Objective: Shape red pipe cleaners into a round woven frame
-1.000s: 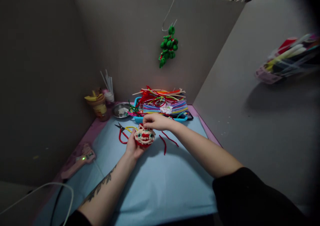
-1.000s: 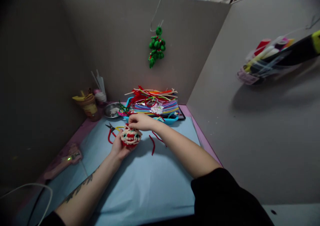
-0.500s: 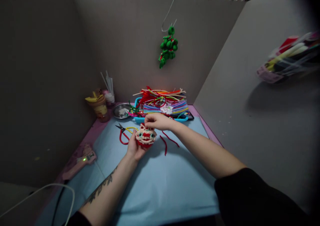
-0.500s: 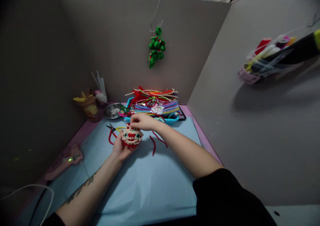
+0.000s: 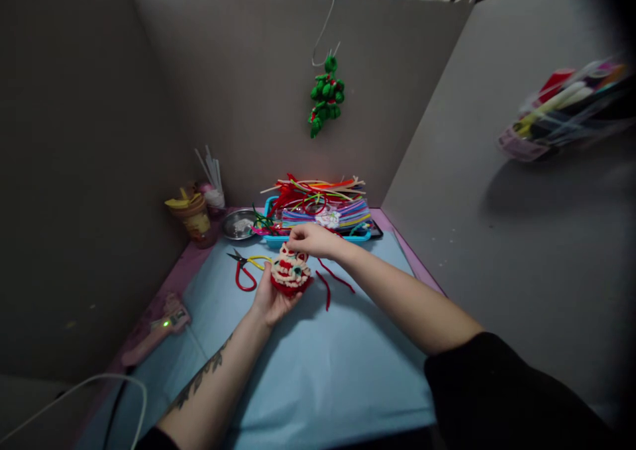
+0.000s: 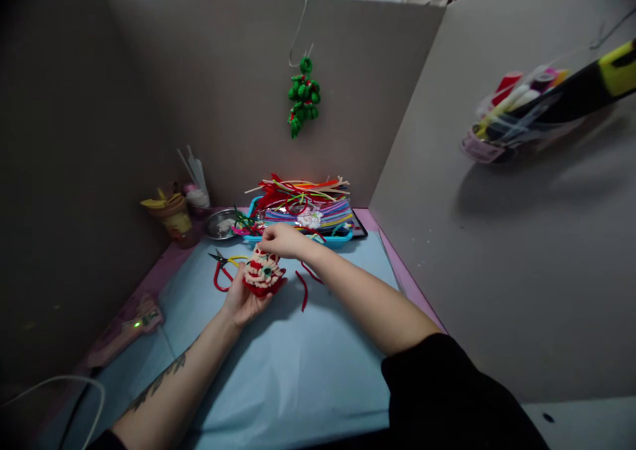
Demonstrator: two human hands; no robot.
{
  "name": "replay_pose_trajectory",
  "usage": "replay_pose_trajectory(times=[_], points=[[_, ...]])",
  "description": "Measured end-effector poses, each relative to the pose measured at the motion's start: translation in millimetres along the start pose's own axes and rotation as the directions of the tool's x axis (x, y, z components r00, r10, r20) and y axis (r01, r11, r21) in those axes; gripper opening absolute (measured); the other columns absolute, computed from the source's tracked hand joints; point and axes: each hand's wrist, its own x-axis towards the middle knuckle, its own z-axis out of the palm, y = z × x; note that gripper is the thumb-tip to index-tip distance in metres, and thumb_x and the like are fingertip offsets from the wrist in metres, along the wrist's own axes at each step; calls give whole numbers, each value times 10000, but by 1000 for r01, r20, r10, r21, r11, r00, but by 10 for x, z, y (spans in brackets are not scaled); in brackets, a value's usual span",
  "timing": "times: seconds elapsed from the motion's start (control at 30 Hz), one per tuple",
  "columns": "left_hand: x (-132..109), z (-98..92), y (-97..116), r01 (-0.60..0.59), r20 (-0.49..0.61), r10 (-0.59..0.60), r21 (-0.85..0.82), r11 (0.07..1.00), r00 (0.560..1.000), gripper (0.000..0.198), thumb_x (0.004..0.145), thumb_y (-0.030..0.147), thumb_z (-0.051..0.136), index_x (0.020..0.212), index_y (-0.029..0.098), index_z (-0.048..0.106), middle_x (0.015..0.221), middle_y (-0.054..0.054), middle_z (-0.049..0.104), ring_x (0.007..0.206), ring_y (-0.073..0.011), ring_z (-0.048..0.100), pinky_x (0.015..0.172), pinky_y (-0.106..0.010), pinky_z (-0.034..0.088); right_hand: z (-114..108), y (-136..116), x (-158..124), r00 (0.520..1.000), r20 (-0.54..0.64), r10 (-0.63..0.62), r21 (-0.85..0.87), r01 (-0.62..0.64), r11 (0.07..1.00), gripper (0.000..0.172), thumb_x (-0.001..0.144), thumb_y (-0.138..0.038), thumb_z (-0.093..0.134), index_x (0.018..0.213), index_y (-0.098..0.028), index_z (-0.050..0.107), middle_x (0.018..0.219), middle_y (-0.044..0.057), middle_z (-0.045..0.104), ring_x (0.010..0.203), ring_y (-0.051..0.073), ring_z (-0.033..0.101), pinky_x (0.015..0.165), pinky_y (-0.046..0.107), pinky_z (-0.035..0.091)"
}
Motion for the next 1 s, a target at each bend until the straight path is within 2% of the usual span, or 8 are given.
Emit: replay_pose_trajectory(times=[0.13,0.3,0.47,0.57,0.77,0.83,0.9,1.0], points=[[52,10,-8,-154,-41,153,-24,988,987,410,974,430,376,1212,167,582,984,-128,724,820,-241,718,618,-341,590,-37,45,-74,982,-26,-188,95,190,977,108,778,-239,581,699,-182,536,605,-47,551,573,107,525,552,208,412],[27,6,18,-176,-230,162,-40,984,960,364,943,436,440,1020,127,616,894,-147,706,848,-282,710,588,-348,561,-485,214,-412,890,-352,-289,51,326,944,165,794,-347,559,749,-190,548,738,-1,586,683,132,538,639,239,432],[-12,77,34,-248,-323,229,-17,969,918,351,937,469,428,969,171,611,993,-149,684,877,-304,699,661,-452,565,-1325,809,-879,902,-427,72,-43,-100,994,149,786,-340,543,734,-202,524,644,-8,570,598,137,531,585,242,419],[-1,82,13,-249,-254,248,28,968,935,333,948,452,418,1069,217,621,977,-129,682,901,-304,699,683,-467,562,-1542,1210,-999,796,-552,247,-287,-460,840,105,734,-212,563,630,-196,552,567,-3,561,552,134,486,545,245,356],[17,16,-24,-198,-116,205,69,978,972,322,956,409,418,1100,211,626,1039,-161,679,969,-327,687,729,-475,567,-1318,1629,-826,761,-600,246,-308,-504,807,112,697,-127,610,597,-177,607,593,28,613,605,156,530,588,258,370],[16,6,-24,-186,-114,193,71,980,974,298,956,376,430,1117,208,616,1031,-154,681,982,-328,685,728,-463,571,-1187,1592,-773,756,-619,214,-307,-483,820,29,697,-141,642,693,-163,661,672,65,660,664,187,574,629,275,406],[16,6,-26,-177,-114,184,70,982,976,276,953,352,449,1133,213,604,1026,-140,685,995,-322,683,732,-447,574,-976,1461,-756,748,-649,138,-314,-428,847,166,752,-183,627,905,-163,691,899,111,702,842,224,616,743,303,445],[15,15,-45,-163,-81,169,82,983,982,263,936,342,492,1138,207,595,1027,-124,692,993,-305,685,768,-438,573,-433,1151,-779,798,-602,-18,-332,-230,915,225,846,-257,568,1042,-212,668,1072,79,688,985,207,621,872,317,465]])
